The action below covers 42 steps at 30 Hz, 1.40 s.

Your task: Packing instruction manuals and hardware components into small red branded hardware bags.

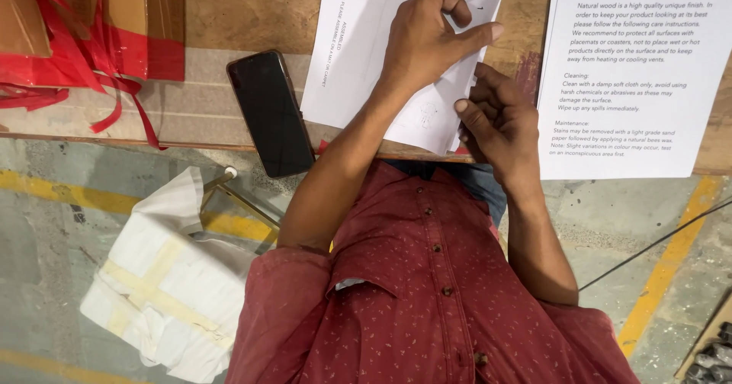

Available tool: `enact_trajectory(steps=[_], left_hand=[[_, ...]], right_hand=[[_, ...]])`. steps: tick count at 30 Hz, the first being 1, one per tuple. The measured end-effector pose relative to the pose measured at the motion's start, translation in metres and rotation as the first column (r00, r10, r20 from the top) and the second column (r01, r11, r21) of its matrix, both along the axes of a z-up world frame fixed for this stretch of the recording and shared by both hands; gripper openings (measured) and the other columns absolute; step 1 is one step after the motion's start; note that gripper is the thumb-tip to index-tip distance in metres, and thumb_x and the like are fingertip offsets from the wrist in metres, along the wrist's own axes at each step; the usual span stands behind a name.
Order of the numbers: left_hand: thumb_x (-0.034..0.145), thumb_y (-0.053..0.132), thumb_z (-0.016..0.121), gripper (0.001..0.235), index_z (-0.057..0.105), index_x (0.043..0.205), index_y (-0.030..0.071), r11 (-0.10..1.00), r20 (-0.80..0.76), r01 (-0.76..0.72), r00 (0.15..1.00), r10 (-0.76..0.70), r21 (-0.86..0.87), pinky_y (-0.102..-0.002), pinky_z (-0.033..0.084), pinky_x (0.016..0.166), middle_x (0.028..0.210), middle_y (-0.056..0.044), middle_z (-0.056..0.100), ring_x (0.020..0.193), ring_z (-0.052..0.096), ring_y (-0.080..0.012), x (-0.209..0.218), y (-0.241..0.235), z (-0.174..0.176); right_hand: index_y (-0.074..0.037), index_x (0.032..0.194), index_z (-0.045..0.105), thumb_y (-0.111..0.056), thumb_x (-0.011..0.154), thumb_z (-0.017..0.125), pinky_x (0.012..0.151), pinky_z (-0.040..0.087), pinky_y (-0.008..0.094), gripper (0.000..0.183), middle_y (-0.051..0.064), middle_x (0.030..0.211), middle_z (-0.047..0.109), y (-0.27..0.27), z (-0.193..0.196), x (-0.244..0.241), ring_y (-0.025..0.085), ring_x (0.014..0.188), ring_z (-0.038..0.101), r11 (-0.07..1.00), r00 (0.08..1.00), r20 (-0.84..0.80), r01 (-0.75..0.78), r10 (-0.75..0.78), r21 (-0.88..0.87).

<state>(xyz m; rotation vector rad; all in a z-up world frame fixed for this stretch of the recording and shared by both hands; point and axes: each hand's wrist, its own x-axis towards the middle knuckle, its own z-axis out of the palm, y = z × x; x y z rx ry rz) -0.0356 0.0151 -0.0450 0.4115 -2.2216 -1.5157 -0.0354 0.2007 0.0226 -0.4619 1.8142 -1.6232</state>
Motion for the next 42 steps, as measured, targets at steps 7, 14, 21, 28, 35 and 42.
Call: enact_trajectory(steps=[7,14,21,28,35,42], left_hand=[[0.080,0.037,0.092,0.053,0.066,0.116,0.008,0.998,0.018,0.000,1.000,-0.001,0.062,-0.024,0.057,0.054,0.082,-0.001,0.074,0.061,0.071,-0.0086,0.002,0.000,0.006],[0.088,0.026,0.089,0.043,0.065,0.119,0.007,0.999,-0.046,0.014,0.999,-0.012,0.039,-0.023,0.061,0.057,0.086,-0.001,0.076,0.065,0.074,-0.0081,0.000,-0.001,-0.011],[0.093,0.011,0.075,0.035,0.060,0.124,0.007,0.998,-0.064,0.026,0.998,-0.022,0.061,-0.025,0.061,0.059,0.089,-0.001,0.078,0.067,0.076,-0.0076,0.003,-0.005,-0.009],[0.100,0.005,0.059,0.022,0.065,0.122,0.007,0.992,-0.073,-0.013,0.997,0.022,0.122,-0.024,0.050,0.060,0.089,0.000,0.071,0.068,0.058,-0.0056,0.006,-0.006,-0.017],[0.107,0.006,0.056,0.023,0.070,0.125,0.010,0.976,-0.177,0.055,0.984,-0.017,0.212,-0.022,0.048,0.065,0.103,0.003,0.073,0.070,0.051,-0.0041,0.010,-0.005,-0.014],[0.093,0.034,0.084,0.086,0.033,0.158,0.012,0.962,-0.168,0.257,0.948,-0.269,-0.090,-0.048,0.052,0.114,0.145,-0.016,0.053,0.133,0.057,-0.0298,0.077,0.014,0.050]], right_hand=[[0.006,0.149,0.049,0.004,0.103,0.063,0.067,0.053,0.023,0.048,0.008,0.108,0.068,0.004,0.000,-0.005,0.009,0.080,0.062,1.000,0.999,0.044,-0.030,0.030,-0.001],[0.006,0.150,0.050,0.006,0.103,0.063,0.068,0.053,0.023,0.049,0.009,0.109,0.069,0.005,-0.001,-0.009,0.009,0.082,0.063,0.999,0.996,0.083,-0.039,0.040,-0.020],[0.004,0.150,0.039,0.005,0.100,0.064,0.067,0.055,0.021,0.056,0.009,0.104,0.071,-0.002,0.010,-0.005,0.009,0.083,0.068,0.998,0.999,-0.004,-0.042,0.042,-0.035],[-0.003,0.141,0.056,-0.010,0.103,0.076,0.068,0.049,0.028,0.043,0.010,0.105,0.049,0.006,-0.012,0.022,0.017,0.081,0.053,0.970,0.766,-0.634,0.065,0.101,0.233],[0.014,0.153,0.028,-0.027,0.082,0.085,0.062,0.058,0.039,0.100,0.023,0.119,0.058,-0.015,0.034,0.041,0.028,0.079,0.065,0.889,0.875,-0.410,-0.048,0.258,0.456],[0.010,0.155,0.038,0.000,0.109,0.059,0.106,0.061,0.043,0.051,0.031,0.134,0.067,0.007,-0.010,0.023,0.034,0.127,0.070,0.989,0.851,-0.521,0.018,0.061,0.146]])
